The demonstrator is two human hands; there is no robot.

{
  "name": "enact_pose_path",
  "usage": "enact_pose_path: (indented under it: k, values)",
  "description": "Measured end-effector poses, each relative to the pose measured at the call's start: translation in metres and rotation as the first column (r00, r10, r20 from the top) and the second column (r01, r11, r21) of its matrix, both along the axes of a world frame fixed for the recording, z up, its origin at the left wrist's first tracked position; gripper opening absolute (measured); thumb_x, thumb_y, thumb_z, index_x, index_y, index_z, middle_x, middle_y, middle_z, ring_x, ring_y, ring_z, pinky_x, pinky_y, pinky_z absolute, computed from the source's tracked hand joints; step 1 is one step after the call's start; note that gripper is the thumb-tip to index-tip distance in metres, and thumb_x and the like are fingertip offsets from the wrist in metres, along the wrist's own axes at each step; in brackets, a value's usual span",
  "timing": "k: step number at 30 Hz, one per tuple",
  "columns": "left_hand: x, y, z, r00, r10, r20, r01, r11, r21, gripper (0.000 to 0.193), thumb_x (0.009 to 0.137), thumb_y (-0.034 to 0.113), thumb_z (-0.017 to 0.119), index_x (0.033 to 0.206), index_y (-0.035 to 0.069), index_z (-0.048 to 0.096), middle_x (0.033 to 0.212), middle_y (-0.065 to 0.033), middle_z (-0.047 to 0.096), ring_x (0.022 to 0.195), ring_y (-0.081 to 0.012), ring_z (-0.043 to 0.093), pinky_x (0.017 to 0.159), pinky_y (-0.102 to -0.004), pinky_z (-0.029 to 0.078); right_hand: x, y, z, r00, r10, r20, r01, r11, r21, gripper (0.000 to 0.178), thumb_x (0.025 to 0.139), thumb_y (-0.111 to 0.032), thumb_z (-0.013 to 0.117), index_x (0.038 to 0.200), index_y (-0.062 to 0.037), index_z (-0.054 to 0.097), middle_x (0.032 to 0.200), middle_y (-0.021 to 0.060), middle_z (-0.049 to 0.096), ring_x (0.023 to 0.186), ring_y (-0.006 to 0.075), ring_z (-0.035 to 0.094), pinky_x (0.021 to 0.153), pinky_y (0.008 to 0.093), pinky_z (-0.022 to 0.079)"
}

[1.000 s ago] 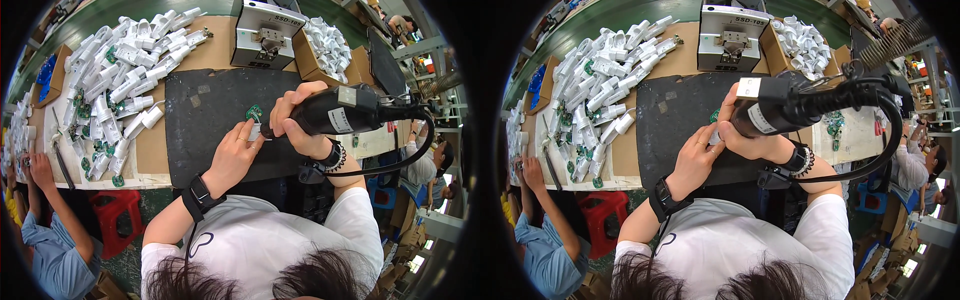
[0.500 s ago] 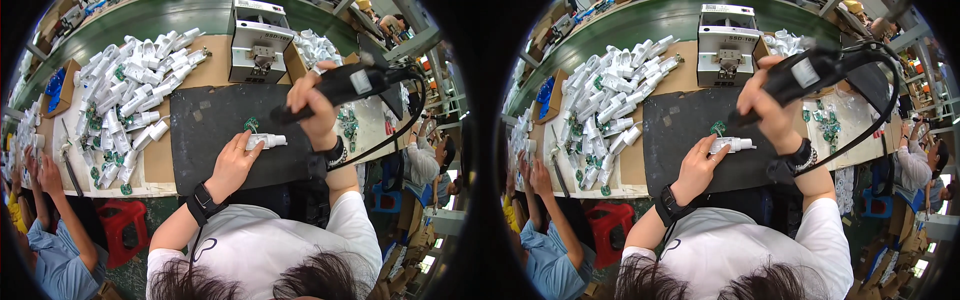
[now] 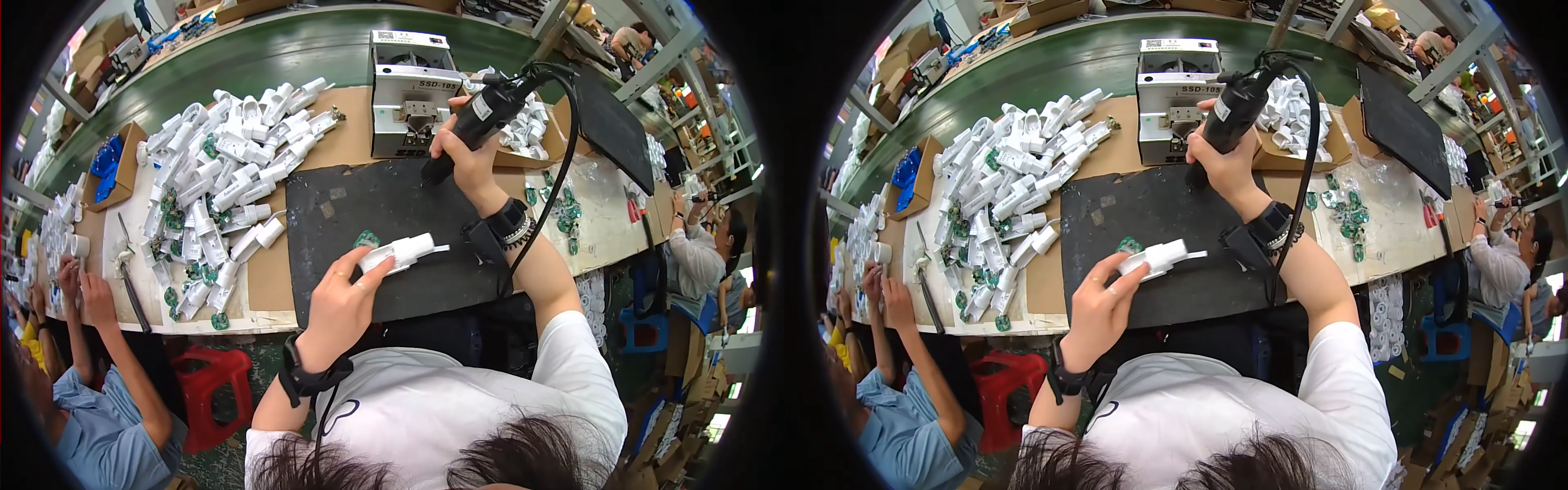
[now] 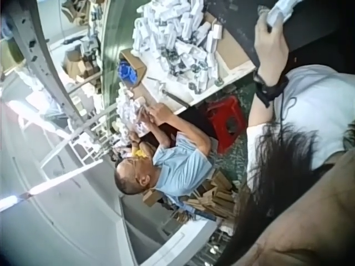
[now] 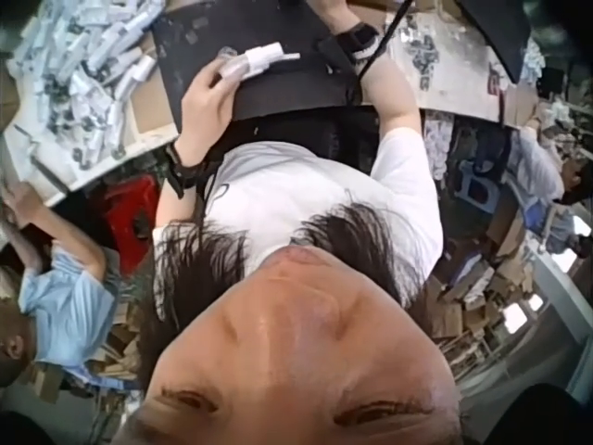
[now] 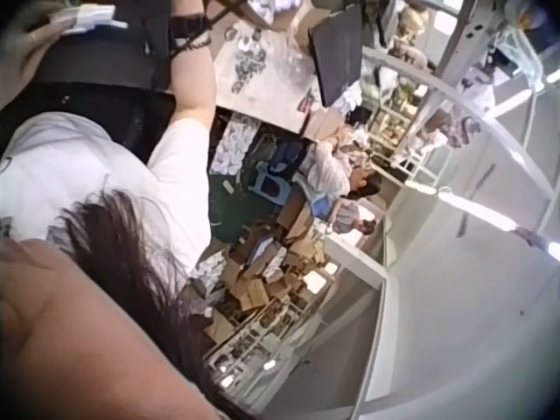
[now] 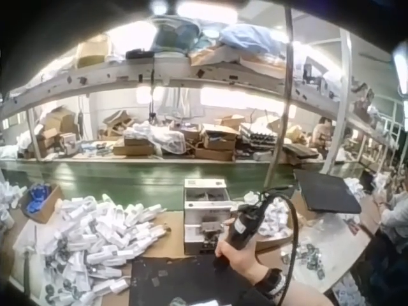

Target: The person fits a circuit board into a white plastic housing, secures it with a power tool, and places the assembly into a black tray. They then reposition a black mat on the workbench and reach for another circuit board.

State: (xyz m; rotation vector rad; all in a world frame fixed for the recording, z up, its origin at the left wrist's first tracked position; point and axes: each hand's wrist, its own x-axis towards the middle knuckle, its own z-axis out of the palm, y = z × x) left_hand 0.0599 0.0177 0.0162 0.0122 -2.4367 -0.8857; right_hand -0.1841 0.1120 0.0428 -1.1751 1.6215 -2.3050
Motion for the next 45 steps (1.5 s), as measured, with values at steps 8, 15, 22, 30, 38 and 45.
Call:
enact_pose_path:
  k: [8, 15, 22, 30, 38, 45]
  values:
    - [0.034, -0.009, 0.004, 0.993, 0.095, 0.070, -0.100, 0.992, 0.077, 0.033, 0.075, -0.002, 0.059, 0.105, 0.011, 0.063, 0.102, -0.0158, 0.056, 0.085, -0.0302, 0.058, 0.072, -0.0346, 0.048, 0.002, -0.032, 0.002, 0.998, 0.028, -0.055, -0.034, 0.994, -0.104, 0.038, 0.074, 0.002, 0.054, 0.110, 0.0001, 0.041, 0.066, 0.0058, 0.051, 0.054, 0.0150, 0.052, 0.054, 0.0277, 0.045]
    - [0.046, -0.011, 0.003, 0.994, 0.090, 0.054, -0.092, 0.995, 0.029, 0.031, 0.075, -0.002, 0.060, 0.104, 0.009, 0.063, 0.102, -0.0150, 0.057, 0.079, -0.0284, 0.058, 0.069, -0.0327, 0.048, -0.002, -0.042, -0.007, 0.997, -0.005, -0.076, 0.000, 0.998, -0.056, 0.038, 0.075, 0.001, 0.052, 0.111, -0.0002, 0.039, 0.065, 0.0061, 0.051, 0.054, 0.0154, 0.052, 0.055, 0.0278, 0.045]
    - [0.057, -0.034, 0.011, 0.982, 0.188, -0.004, -0.187, 0.980, 0.074, 0.030, 0.075, -0.003, 0.059, 0.104, 0.004, 0.059, 0.105, -0.0146, 0.056, 0.089, -0.0271, 0.057, 0.077, -0.0300, 0.046, -0.026, -0.025, 0.071, 0.992, 0.012, -0.125, -0.058, 0.929, -0.366, 0.041, 0.074, 0.001, 0.050, 0.113, -0.0011, 0.037, 0.062, 0.0080, 0.051, 0.055, 0.0164, 0.052, 0.057, 0.0287, 0.046]
    - [0.045, -0.055, 0.036, 0.929, 0.315, -0.192, -0.228, 0.900, 0.371, 0.035, 0.080, -0.003, 0.056, 0.114, 0.005, 0.050, 0.116, -0.0092, 0.050, 0.107, -0.0190, 0.049, 0.086, -0.0297, 0.042, -0.108, -0.047, 0.095, 0.934, -0.355, -0.021, 0.312, 0.845, -0.434, 0.037, 0.074, -0.001, 0.055, 0.108, 0.0008, 0.043, 0.063, 0.0090, 0.055, 0.051, 0.0163, 0.053, 0.056, 0.0281, 0.046]
    - [0.057, -0.104, 0.050, 0.780, 0.562, -0.276, -0.470, 0.817, 0.335, 0.034, 0.081, -0.003, 0.055, 0.113, 0.003, 0.048, 0.112, -0.0088, 0.050, 0.104, -0.0170, 0.049, 0.083, -0.0286, 0.043, -0.090, -0.016, 0.106, 0.975, -0.211, -0.075, 0.158, 0.887, -0.433, 0.044, 0.075, -0.004, 0.059, 0.115, 0.0019, 0.042, 0.064, 0.0056, 0.051, 0.057, 0.0124, 0.051, 0.059, 0.0262, 0.045]
    - [0.051, -0.202, 0.054, 0.563, 0.751, -0.346, -0.644, 0.660, 0.387, 0.024, 0.081, 0.000, 0.057, 0.104, 0.001, 0.049, 0.100, -0.0081, 0.053, 0.091, -0.0160, 0.054, 0.077, -0.0276, 0.047, -0.027, 0.028, 0.081, 0.979, -0.057, -0.196, 0.081, 0.990, 0.119, 0.044, 0.080, -0.007, 0.057, 0.120, -0.0006, 0.041, 0.066, 0.0023, 0.049, 0.057, 0.0101, 0.050, 0.057, 0.0236, 0.042]
